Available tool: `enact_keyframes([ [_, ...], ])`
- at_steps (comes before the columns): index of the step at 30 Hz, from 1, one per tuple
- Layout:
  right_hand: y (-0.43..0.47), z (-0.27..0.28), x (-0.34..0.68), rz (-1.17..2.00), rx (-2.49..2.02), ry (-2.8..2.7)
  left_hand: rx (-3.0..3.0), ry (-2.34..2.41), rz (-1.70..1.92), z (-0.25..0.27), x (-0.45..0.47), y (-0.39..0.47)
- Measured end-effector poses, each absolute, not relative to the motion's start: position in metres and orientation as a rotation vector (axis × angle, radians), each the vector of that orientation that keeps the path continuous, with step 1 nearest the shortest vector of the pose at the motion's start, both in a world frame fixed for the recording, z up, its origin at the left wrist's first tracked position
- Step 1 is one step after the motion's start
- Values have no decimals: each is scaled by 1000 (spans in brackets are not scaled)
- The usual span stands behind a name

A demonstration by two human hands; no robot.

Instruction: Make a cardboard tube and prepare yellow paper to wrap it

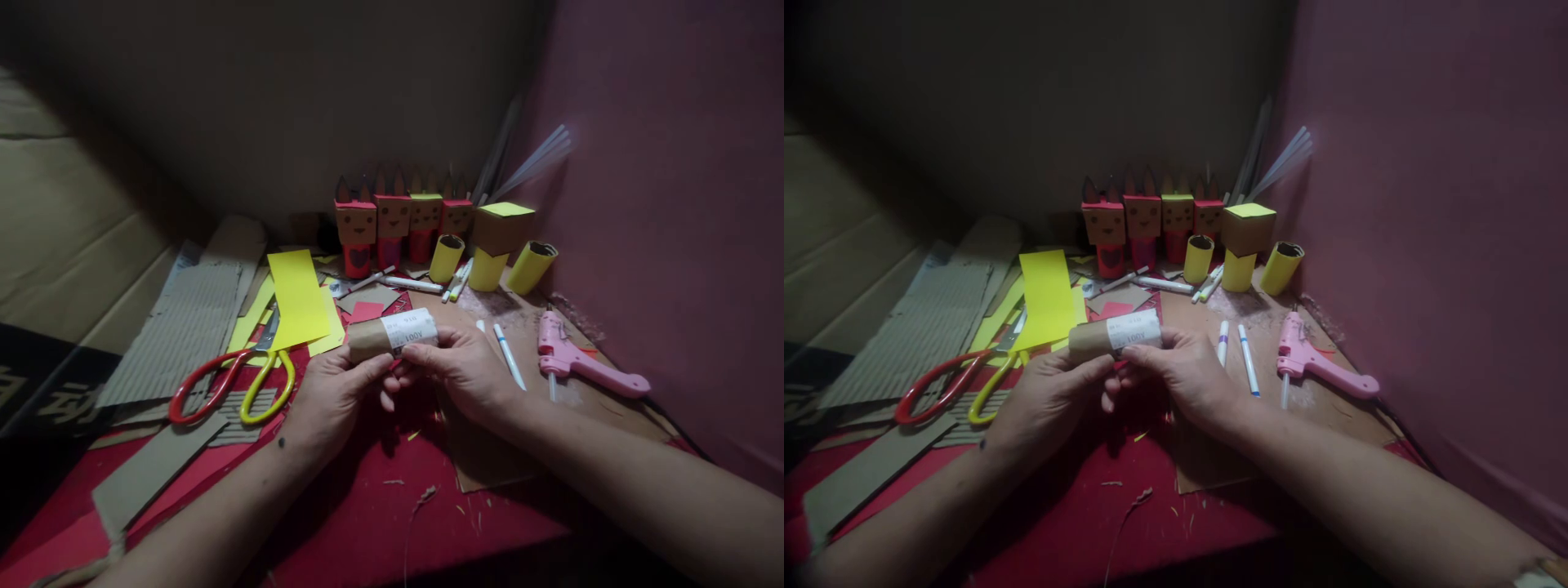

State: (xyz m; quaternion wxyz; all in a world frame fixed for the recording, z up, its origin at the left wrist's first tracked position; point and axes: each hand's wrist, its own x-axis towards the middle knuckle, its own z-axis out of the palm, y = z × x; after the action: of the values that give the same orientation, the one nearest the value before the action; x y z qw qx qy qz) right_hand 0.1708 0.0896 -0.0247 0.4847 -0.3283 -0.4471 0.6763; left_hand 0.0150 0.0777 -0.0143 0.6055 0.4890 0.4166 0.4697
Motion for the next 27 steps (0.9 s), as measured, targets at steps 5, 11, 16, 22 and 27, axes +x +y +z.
enact_keyframes([
  [5, 87, -21, 169, 1634, -747, -1071, 1111, 948, 1104, -15, 14, 77],
  [11, 85, -20, 168, 1636, -756, -1057, 1093, 923, 1123, -15, 14, 76],
  [16, 86, -22, 166, 1624, -750, -1061, 1070, 984, 1144, -8, 15, 76],
  [22, 89, -25, 166, 1691, -656, -1091, 1097, 928, 1152, -15, 12, 78],
  [27, 90, -25, 168, 1679, -728, -1067, 1120, 1050, 1103, -15, 10, 78],
])
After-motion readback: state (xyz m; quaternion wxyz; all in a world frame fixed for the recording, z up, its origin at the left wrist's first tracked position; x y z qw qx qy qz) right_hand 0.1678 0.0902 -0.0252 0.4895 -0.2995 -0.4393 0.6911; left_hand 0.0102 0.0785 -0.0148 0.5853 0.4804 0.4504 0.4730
